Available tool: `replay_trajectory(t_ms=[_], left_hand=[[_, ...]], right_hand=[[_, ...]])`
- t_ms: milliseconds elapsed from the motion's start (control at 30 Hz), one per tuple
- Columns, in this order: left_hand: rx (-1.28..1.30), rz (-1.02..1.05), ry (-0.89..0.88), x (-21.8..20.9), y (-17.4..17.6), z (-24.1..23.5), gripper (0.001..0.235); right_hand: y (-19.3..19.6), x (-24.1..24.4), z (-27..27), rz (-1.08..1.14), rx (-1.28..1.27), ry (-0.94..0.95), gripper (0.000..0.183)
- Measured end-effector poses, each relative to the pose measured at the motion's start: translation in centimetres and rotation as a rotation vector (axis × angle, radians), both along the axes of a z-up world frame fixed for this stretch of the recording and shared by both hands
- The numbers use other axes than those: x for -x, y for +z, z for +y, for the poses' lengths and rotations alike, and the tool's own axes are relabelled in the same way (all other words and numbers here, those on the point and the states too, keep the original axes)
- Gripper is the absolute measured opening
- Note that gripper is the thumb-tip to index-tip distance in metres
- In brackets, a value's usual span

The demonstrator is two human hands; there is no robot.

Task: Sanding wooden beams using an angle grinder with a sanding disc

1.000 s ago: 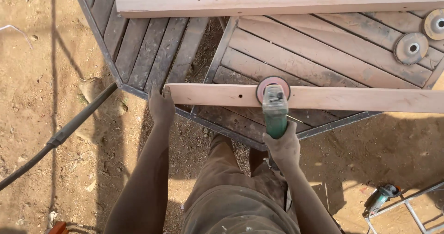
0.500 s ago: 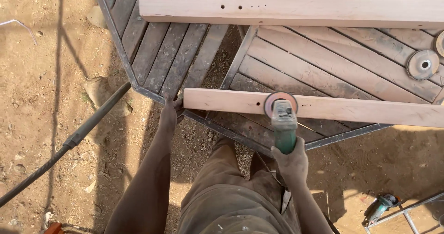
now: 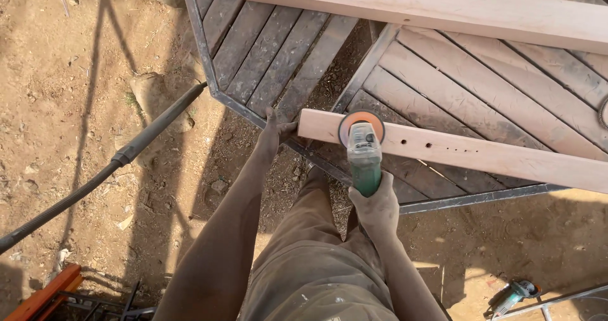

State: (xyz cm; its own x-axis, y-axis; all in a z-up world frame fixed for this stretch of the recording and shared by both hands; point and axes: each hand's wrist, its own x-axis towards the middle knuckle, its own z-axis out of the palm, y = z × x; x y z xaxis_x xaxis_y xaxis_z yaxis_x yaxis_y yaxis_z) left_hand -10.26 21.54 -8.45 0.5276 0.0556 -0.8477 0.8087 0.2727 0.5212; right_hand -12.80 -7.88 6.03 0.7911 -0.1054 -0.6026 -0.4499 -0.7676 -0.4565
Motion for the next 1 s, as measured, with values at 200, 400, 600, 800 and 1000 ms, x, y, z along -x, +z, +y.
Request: replay_trajectory(t_ms=[200, 400, 600, 800, 1000], left_hand=[[-0.033, -0.002, -0.086, -0.2, 0.4, 0.8, 0.106], [0.012, -0.041, -0.021, 0.2, -0.7, 1.0, 0.107], [0.183, -0.033, 0.325, 2.9, -3.0, 1.0, 0.109], [0.026, 0.01, 0.438, 5.0, -2.2, 2.2, 0.107], [-0.01, 0.01, 0.447, 5.1, -1.8, 1.6, 0.106]], right_hand=[[3.9, -0.6, 1.6, 0.156, -0.017, -0.006, 0.067], [3.5, 1.1, -1.6, 0.079, 0.067, -0.122, 0.069], [0.5, 0.5, 1.7, 0.129, 0.033, 0.077, 0.07], [0.6, -0.9, 4.3, 0.145, 0.029, 0.244, 0.069], [1.2, 0.5, 2.0, 0.152, 0.017, 0.073, 0.07]])
